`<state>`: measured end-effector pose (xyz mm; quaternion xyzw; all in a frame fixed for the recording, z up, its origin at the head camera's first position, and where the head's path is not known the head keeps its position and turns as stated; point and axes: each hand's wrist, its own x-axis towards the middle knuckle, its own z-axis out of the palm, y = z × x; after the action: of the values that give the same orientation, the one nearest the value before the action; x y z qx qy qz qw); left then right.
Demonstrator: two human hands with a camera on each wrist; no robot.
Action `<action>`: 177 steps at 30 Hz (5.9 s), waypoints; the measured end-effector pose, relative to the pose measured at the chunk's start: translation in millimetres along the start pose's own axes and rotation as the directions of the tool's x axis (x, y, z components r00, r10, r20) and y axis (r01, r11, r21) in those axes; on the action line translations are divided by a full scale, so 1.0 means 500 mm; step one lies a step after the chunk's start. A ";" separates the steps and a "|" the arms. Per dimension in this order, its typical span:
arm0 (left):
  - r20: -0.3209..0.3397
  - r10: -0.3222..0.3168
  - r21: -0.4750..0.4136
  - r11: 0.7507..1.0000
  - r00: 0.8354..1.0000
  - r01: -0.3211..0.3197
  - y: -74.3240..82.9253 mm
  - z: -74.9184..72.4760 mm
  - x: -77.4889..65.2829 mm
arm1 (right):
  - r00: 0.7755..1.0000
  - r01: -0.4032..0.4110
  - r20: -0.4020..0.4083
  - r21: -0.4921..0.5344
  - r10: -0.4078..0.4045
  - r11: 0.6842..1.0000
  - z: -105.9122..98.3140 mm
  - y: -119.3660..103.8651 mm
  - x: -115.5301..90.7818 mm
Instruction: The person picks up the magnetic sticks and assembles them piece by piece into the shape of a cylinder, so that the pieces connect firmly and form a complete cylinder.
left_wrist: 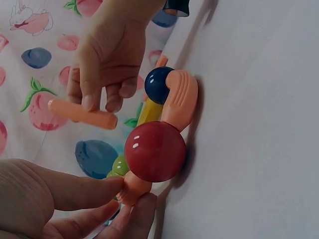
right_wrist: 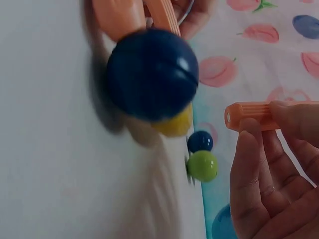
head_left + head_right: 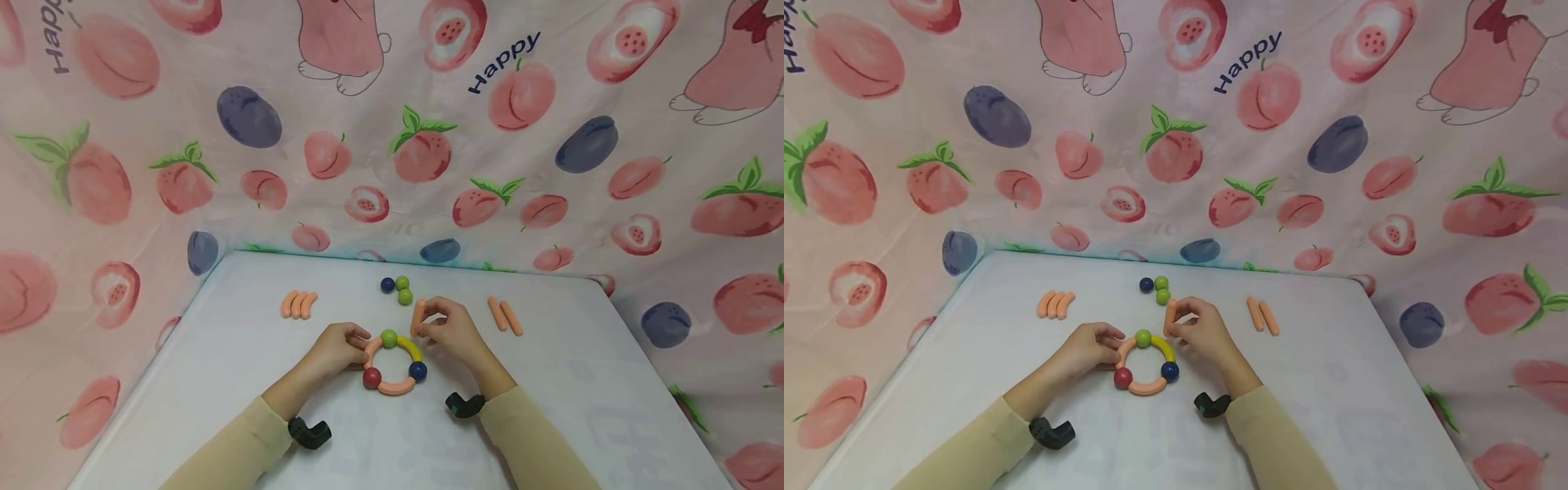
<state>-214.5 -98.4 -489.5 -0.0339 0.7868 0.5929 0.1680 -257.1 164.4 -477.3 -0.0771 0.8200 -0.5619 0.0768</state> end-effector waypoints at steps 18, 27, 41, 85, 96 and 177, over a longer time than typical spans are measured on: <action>0.052 -0.005 -0.014 1.000 0.999 0.006 -0.005 0.003 -0.011 | 1.000 0.004 0.030 -0.045 -0.003 0.999 0.075 -0.021 0.008; 0.000 0.079 0.150 0.986 0.997 -0.078 0.004 -0.003 0.007 | 0.999 0.038 0.031 -0.070 -0.036 0.997 0.084 -0.020 0.009; 0.075 0.237 0.191 0.950 0.969 -0.247 0.027 0.022 0.076 | 0.999 0.034 -0.003 -0.068 -0.035 0.997 0.052 0.000 0.002; -0.040 0.187 0.156 0.971 0.982 -0.179 -0.006 0.012 0.054 | 0.930 -0.268 -0.334 -0.326 0.155 0.907 -0.319 0.151 -0.002; -0.109 0.178 0.167 0.973 0.978 -0.158 -0.003 0.018 0.042 | 0.906 -0.395 -0.264 -0.249 0.331 0.884 -0.318 0.162 0.007; -0.251 0.146 0.210 0.973 0.957 -0.094 -0.010 0.048 0.019 | 0.997 0.051 -0.051 -0.107 -0.056 0.993 0.000 0.034 -0.032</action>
<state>-216.9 -75.9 -502.8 -0.0482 0.8572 0.5120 0.0272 -242.2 173.7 -492.7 -0.0878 0.8480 -0.5215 0.0355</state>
